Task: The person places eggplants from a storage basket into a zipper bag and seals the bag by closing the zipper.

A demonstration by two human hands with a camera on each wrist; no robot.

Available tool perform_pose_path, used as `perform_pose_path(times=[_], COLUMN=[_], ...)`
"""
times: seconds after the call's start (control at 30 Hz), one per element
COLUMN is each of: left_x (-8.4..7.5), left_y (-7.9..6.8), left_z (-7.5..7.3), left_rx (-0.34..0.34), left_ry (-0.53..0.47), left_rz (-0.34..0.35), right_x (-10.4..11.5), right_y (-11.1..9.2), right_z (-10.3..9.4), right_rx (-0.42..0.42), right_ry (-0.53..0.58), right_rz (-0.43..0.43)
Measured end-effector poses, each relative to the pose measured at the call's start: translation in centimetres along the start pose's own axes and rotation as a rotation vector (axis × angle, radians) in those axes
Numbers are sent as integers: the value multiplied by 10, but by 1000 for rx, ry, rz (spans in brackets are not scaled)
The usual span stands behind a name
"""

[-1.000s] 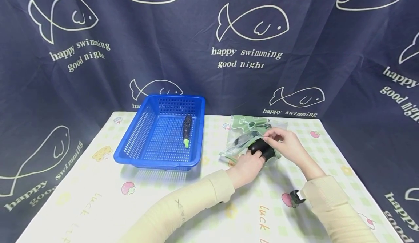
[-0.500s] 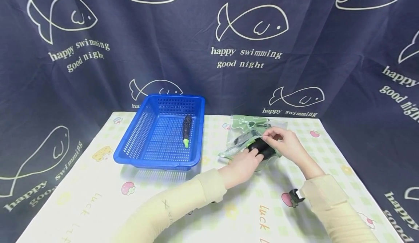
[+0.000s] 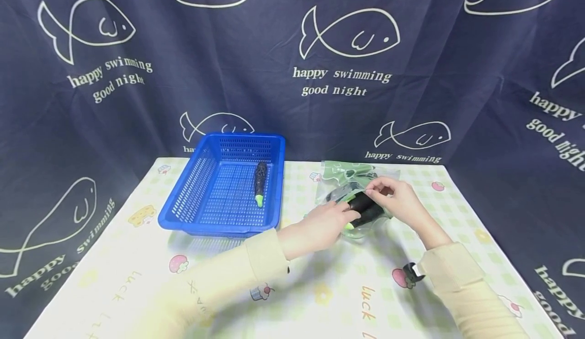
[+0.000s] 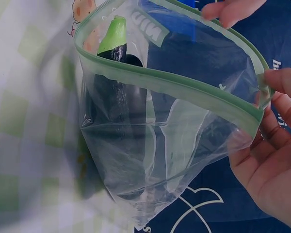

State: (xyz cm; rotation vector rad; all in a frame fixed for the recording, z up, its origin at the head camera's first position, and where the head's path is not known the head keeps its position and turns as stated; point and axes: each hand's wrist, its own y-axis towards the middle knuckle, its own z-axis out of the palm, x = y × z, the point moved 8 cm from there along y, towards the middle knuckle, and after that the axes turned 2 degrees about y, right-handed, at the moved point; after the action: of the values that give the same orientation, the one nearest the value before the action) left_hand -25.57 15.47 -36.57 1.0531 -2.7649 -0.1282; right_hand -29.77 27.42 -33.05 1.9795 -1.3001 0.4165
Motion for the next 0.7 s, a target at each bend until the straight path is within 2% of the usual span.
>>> perform_pose_path(times=[0.1, 0.33, 0.53, 0.7], left_x=[6, 20, 44, 67], left_y=[-6, -16, -24, -31], left_z=[-12, -33, -51, -59], left_rx=[-14, 11, 34, 47], left_ry=[7, 11, -43, -77], left_rz=[3, 5, -31, -87], right_x=[0, -23, -26, -26], right_y=[0, 2, 2, 2], right_z=[0, 4, 5, 5], right_rx=[3, 15, 13, 7], right_ry=[-3, -8, -2, -2], right_rz=[-7, 20, 7, 9])
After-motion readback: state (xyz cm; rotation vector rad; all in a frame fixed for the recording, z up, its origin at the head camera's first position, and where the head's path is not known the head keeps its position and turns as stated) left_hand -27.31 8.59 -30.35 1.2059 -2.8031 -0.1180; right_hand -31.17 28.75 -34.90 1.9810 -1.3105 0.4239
